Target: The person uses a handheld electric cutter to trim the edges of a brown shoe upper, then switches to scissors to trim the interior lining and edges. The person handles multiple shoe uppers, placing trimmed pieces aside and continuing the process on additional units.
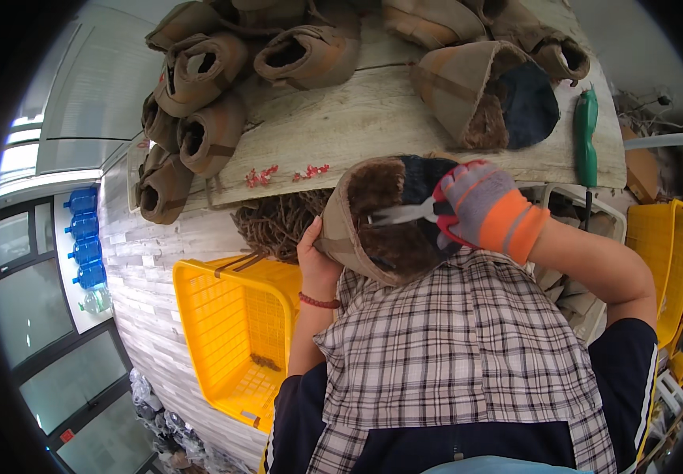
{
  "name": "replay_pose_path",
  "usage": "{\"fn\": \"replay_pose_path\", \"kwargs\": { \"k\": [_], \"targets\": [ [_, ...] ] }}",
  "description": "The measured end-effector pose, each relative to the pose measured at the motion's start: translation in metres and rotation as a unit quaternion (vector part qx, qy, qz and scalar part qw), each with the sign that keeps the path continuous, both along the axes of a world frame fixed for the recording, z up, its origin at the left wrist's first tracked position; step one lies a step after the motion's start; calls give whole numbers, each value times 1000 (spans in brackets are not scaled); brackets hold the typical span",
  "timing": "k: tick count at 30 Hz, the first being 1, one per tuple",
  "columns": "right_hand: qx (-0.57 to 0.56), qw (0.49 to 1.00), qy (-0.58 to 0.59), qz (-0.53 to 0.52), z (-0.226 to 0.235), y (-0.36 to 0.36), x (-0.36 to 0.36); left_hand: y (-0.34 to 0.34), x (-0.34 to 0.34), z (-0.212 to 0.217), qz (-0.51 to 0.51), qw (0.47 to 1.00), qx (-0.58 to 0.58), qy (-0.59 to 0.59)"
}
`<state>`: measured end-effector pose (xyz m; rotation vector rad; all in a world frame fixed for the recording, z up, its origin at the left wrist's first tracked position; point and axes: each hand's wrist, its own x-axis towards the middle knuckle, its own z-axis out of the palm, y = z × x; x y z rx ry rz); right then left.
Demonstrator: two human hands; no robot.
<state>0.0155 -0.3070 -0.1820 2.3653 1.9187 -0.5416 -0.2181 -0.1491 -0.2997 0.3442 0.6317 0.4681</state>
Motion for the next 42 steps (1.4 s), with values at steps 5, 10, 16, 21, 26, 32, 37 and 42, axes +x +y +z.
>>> {"fn": "replay_pose_path", "kwargs": {
  "k": [5,10,16,21,26,32,37,42],
  "targets": [
    [120,986,-113,25,-10,15,5,5,9,-9,14,997,-52,-57],
    [92,985,-146,29,-12,32,0,8,17,2,14,998,-62,4],
    [94,985,-144,26,-24,37,3,10,20,-1,10,998,-52,30],
    [92,985,-147,20,-27,40,3,11,19,-5,6,998,-55,25],
    [63,991,-116,21,-36,42,6,10,20,0,4,998,-61,17],
    [189,971,90,-112,-8,-4,11,-2,13,66,56,996,66,35],
    [174,720,612,-278,-26,-34,-20,-19,35,158,16,889,456,41],
    [173,667,634,-352,-23,-54,-12,-18,56,177,88,647,751,104]
  ]
}}
